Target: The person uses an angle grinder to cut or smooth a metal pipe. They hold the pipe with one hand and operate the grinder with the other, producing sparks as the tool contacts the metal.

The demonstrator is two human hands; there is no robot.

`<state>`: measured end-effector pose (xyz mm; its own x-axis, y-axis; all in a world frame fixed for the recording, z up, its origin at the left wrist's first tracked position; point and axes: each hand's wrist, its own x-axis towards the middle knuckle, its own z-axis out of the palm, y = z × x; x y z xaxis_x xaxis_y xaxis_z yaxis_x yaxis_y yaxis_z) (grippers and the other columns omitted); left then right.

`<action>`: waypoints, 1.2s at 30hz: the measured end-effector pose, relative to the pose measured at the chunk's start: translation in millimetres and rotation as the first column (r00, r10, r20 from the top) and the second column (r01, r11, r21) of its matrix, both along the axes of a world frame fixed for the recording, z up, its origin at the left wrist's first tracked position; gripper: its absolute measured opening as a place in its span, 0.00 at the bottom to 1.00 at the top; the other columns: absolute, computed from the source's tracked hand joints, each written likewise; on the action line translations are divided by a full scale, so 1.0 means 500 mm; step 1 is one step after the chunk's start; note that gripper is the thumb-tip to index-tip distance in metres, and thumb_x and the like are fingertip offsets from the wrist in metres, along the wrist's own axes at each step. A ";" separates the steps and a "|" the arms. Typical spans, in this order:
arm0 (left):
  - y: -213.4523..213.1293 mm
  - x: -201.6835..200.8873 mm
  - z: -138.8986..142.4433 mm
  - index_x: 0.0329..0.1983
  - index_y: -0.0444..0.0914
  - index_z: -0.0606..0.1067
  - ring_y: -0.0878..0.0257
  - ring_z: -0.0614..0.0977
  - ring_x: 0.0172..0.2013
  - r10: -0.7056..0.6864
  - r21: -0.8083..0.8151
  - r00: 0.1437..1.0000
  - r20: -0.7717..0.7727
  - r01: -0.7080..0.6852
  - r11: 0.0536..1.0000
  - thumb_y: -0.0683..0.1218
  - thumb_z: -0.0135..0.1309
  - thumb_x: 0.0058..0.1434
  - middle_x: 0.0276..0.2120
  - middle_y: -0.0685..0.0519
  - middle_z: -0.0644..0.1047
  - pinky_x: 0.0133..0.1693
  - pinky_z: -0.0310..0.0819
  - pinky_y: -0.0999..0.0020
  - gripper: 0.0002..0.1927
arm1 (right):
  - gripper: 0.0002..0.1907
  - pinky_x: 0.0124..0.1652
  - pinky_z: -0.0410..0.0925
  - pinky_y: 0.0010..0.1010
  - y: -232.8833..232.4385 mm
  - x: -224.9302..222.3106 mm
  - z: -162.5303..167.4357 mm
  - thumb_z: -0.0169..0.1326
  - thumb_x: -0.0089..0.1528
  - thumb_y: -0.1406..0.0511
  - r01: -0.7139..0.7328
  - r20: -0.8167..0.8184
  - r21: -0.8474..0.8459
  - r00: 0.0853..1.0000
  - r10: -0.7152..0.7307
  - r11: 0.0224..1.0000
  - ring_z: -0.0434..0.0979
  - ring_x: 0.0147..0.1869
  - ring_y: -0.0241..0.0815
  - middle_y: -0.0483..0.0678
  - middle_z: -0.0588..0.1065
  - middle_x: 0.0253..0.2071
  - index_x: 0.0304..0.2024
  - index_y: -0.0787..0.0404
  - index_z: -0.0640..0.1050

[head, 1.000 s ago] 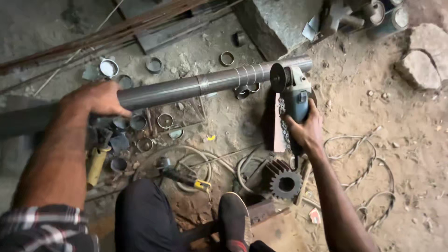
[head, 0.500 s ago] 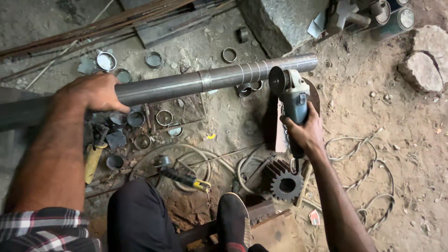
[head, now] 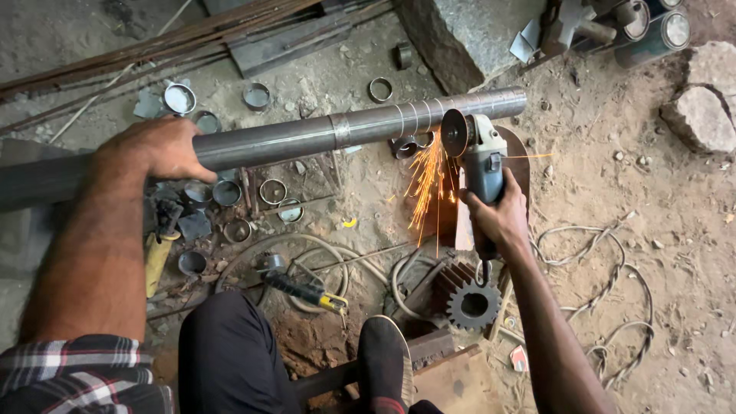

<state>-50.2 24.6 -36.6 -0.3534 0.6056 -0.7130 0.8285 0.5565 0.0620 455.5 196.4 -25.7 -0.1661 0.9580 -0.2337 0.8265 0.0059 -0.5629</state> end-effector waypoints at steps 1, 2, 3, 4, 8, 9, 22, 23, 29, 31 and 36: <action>0.000 0.000 0.001 0.57 0.41 0.80 0.49 0.86 0.47 -0.003 -0.005 1.000 0.001 0.003 1.000 0.60 0.72 0.43 0.47 0.44 0.85 0.55 0.77 0.44 0.38 | 0.45 0.48 0.74 0.44 -0.001 -0.001 0.000 0.68 0.49 0.54 -0.005 0.004 0.015 1.000 0.005 1.000 0.81 0.45 0.53 0.62 0.78 0.46 0.64 0.68 0.68; 0.000 0.000 0.001 0.56 0.41 0.80 0.49 0.86 0.48 -0.013 -0.002 1.000 -0.005 0.013 1.000 0.60 0.73 0.43 0.48 0.44 0.85 0.55 0.77 0.45 0.38 | 0.43 0.47 0.75 0.44 -0.001 -0.002 -0.001 0.67 0.50 0.54 0.005 -0.006 -0.019 1.000 -0.005 1.000 0.82 0.44 0.53 0.61 0.79 0.45 0.63 0.68 0.70; 0.001 -0.001 0.002 0.56 0.41 0.81 0.49 0.86 0.48 -0.024 0.003 1.000 -0.010 0.024 1.000 0.61 0.73 0.43 0.48 0.44 0.85 0.55 0.77 0.45 0.38 | 0.41 0.46 0.75 0.43 0.000 -0.002 -0.001 0.65 0.50 0.55 0.016 -0.014 -0.052 1.000 -0.016 0.999 0.83 0.43 0.53 0.61 0.80 0.44 0.61 0.68 0.71; 0.001 -0.002 0.003 0.56 0.41 0.81 0.49 0.86 0.48 -0.035 0.008 0.999 -0.016 0.036 0.999 0.61 0.73 0.42 0.48 0.44 0.85 0.55 0.77 0.46 0.38 | 0.40 0.45 0.76 0.43 0.000 -0.002 -0.001 0.64 0.50 0.55 0.026 -0.022 -0.085 0.999 -0.028 0.996 0.83 0.42 0.53 0.61 0.81 0.43 0.60 0.68 0.72; 0.001 -0.005 0.008 0.55 0.41 0.81 0.50 0.86 0.48 -0.053 0.038 0.999 -0.012 0.053 0.998 0.61 0.73 0.41 0.48 0.44 0.84 0.54 0.79 0.49 0.38 | 0.43 0.46 0.75 0.43 0.004 -0.001 -0.007 0.67 0.49 0.54 0.005 -0.032 -0.007 0.999 -0.005 1.000 0.83 0.42 0.52 0.61 0.80 0.44 0.62 0.68 0.69; 0.001 -0.005 0.009 0.55 0.41 0.81 0.49 0.86 0.47 -0.060 0.028 0.998 -0.022 0.060 0.998 0.61 0.73 0.41 0.48 0.44 0.84 0.54 0.79 0.50 0.38 | 0.44 0.46 0.74 0.43 0.004 0.001 -0.009 0.68 0.50 0.54 -0.014 -0.034 0.020 0.999 0.014 1.000 0.82 0.43 0.52 0.61 0.79 0.44 0.62 0.68 0.69; -0.010 0.007 0.019 0.51 0.41 0.83 0.48 0.85 0.48 -0.144 0.096 0.983 -0.111 0.155 0.983 0.64 0.73 0.40 0.48 0.44 0.83 0.54 0.79 0.51 0.37 | 0.36 0.48 0.75 0.45 0.002 0.001 -0.014 0.66 0.51 0.56 -0.018 -0.130 0.011 0.991 0.019 1.000 0.83 0.46 0.52 0.58 0.81 0.46 0.59 0.61 0.73; -0.012 0.010 0.022 0.51 0.41 0.83 0.47 0.85 0.48 -0.136 0.116 0.984 -0.119 0.150 0.982 0.63 0.73 0.40 0.48 0.44 0.83 0.54 0.79 0.51 0.37 | 0.36 0.48 0.75 0.45 0.005 0.000 -0.014 0.66 0.51 0.56 -0.035 -0.076 0.038 0.996 0.038 0.999 0.83 0.46 0.52 0.58 0.81 0.46 0.59 0.62 0.73; -0.020 0.030 0.036 0.51 0.43 0.83 0.47 0.87 0.47 -0.038 0.127 0.992 -0.116 0.053 0.990 0.61 0.73 0.38 0.47 0.44 0.85 0.55 0.79 0.51 0.36 | 0.36 0.48 0.74 0.47 0.021 0.005 -0.025 0.68 0.51 0.56 -0.110 0.051 0.119 0.993 0.104 0.987 0.83 0.45 0.55 0.60 0.81 0.45 0.58 0.64 0.73; -0.021 0.030 0.037 0.49 0.42 0.84 0.46 0.86 0.48 -0.048 0.146 0.992 -0.118 0.065 0.987 0.61 0.74 0.38 0.47 0.43 0.84 0.55 0.79 0.51 0.35 | 0.37 0.47 0.74 0.47 0.021 0.007 -0.027 0.67 0.51 0.56 -0.091 0.069 0.098 0.994 0.085 0.991 0.83 0.44 0.55 0.60 0.80 0.46 0.59 0.63 0.73; -0.021 0.027 0.029 0.50 0.40 0.83 0.45 0.86 0.48 -0.055 0.149 0.986 -0.154 0.078 0.986 0.62 0.74 0.37 0.48 0.42 0.84 0.56 0.78 0.51 0.37 | 0.36 0.48 0.75 0.46 0.023 0.007 -0.027 0.67 0.51 0.55 -0.100 0.051 0.097 0.994 0.096 0.990 0.83 0.45 0.55 0.60 0.80 0.45 0.57 0.64 0.73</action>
<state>-36.6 13.9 -21.9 -0.4041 0.7295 -0.5519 0.8697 0.4933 0.0153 459.1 208.0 -39.2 -0.2516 0.9565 -0.1478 0.8441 0.1422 -0.5169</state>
